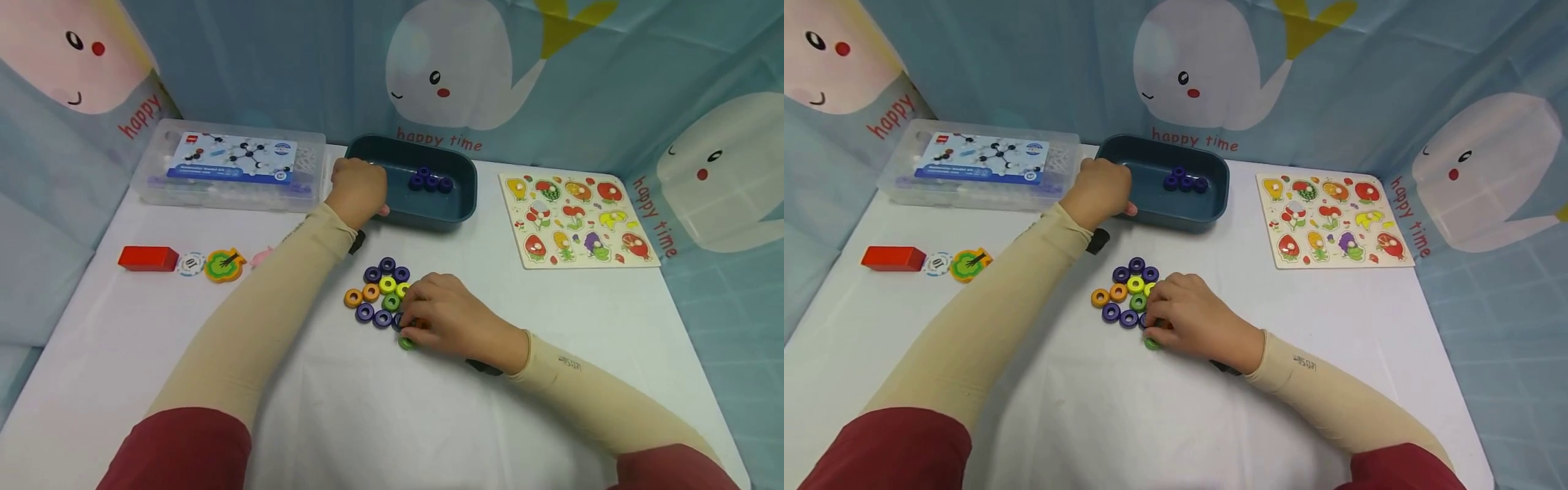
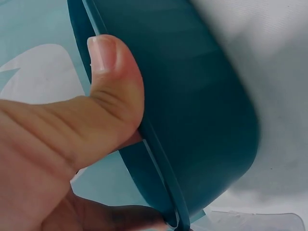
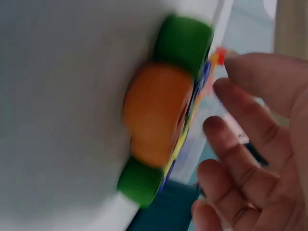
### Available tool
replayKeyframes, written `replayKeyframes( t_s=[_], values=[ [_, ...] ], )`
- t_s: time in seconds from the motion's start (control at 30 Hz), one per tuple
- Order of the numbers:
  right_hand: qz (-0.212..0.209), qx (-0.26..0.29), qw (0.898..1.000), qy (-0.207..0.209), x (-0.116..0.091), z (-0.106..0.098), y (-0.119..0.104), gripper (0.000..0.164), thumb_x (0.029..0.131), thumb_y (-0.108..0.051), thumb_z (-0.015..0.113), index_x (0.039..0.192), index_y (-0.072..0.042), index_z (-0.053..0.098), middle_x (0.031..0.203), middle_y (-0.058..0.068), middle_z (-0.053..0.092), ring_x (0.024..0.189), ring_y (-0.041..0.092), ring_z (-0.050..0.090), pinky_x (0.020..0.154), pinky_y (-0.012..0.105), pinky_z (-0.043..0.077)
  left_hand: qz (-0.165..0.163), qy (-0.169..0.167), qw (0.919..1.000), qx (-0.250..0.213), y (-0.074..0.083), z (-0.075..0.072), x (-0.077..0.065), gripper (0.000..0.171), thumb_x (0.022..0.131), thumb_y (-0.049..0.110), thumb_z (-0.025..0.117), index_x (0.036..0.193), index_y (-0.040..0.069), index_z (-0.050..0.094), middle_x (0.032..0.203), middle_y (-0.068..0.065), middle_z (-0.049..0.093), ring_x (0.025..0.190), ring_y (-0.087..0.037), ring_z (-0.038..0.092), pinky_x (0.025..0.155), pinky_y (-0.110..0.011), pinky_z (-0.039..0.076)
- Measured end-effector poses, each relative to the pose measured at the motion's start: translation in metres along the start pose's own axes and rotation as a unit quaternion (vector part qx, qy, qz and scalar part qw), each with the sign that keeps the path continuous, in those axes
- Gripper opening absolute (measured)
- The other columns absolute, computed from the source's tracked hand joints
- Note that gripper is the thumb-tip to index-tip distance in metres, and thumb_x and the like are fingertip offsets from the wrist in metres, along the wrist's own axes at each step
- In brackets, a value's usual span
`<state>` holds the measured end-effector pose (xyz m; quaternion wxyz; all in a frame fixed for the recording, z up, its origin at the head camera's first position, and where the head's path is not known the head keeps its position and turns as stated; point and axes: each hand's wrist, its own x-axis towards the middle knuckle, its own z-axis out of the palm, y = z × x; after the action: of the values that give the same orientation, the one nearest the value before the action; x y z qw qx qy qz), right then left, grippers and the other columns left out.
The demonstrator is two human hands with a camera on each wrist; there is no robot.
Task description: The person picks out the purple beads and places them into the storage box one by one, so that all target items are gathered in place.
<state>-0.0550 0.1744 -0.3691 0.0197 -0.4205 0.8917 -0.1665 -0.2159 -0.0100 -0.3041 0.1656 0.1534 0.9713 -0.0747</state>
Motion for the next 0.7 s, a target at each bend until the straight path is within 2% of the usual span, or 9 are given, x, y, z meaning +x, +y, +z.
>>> replayKeyframes(
  t_s=[0.2, 0.37, 0.53, 0.7],
  values=[
    [0.006, -0.030, 1.000, -0.006, 0.003, 0.008, -0.009, 0.010, 0.085, -0.038, 0.080, 0.084, -0.029, 0.077, 0.097, -0.014, 0.065, 0.099, 0.011, 0.055, 0.086, 0.033, 0.043, -0.002, 0.002, 1.0000, 0.001, 0.001, 0.000, -0.001, 0.060, 0.089, 0.054, 0.069, 0.130, 0.010, 0.064, 0.130, -0.010, 0.066, 0.110, -0.032, 0.059, 0.094, -0.048, 0.047],
    [0.034, -0.039, 0.999, -0.006, 0.006, 0.009, -0.014, 0.011, 0.084, -0.038, 0.081, 0.083, -0.029, 0.074, 0.092, -0.016, 0.066, 0.096, 0.010, 0.055, 0.084, 0.033, 0.044, -0.004, -0.006, 1.0000, 0.000, 0.001, -0.001, -0.001, 0.062, 0.090, 0.054, 0.069, 0.132, 0.009, 0.062, 0.133, -0.012, 0.064, 0.112, -0.032, 0.057, 0.096, -0.048, 0.046],
    [0.068, -0.062, 0.996, -0.008, 0.007, 0.006, -0.021, 0.012, 0.083, -0.037, 0.082, 0.083, -0.027, 0.074, 0.089, -0.014, 0.068, 0.091, 0.013, 0.055, 0.076, 0.033, 0.044, -0.004, -0.009, 0.9999, -0.001, 0.000, -0.002, -0.001, 0.062, 0.090, 0.053, 0.069, 0.133, 0.009, 0.061, 0.134, -0.012, 0.063, 0.113, -0.033, 0.056, 0.097, -0.048, 0.045],
    [0.075, -0.067, 0.995, -0.020, 0.008, 0.004, -0.024, 0.011, 0.081, -0.035, 0.084, 0.083, -0.028, 0.075, 0.087, -0.014, 0.070, 0.087, 0.012, 0.056, 0.073, 0.032, 0.044, -0.004, -0.008, 1.0000, -0.003, 0.000, -0.002, -0.001, 0.062, 0.089, 0.053, 0.070, 0.133, 0.009, 0.061, 0.134, -0.012, 0.063, 0.113, -0.033, 0.056, 0.096, -0.048, 0.046]
  ],
)
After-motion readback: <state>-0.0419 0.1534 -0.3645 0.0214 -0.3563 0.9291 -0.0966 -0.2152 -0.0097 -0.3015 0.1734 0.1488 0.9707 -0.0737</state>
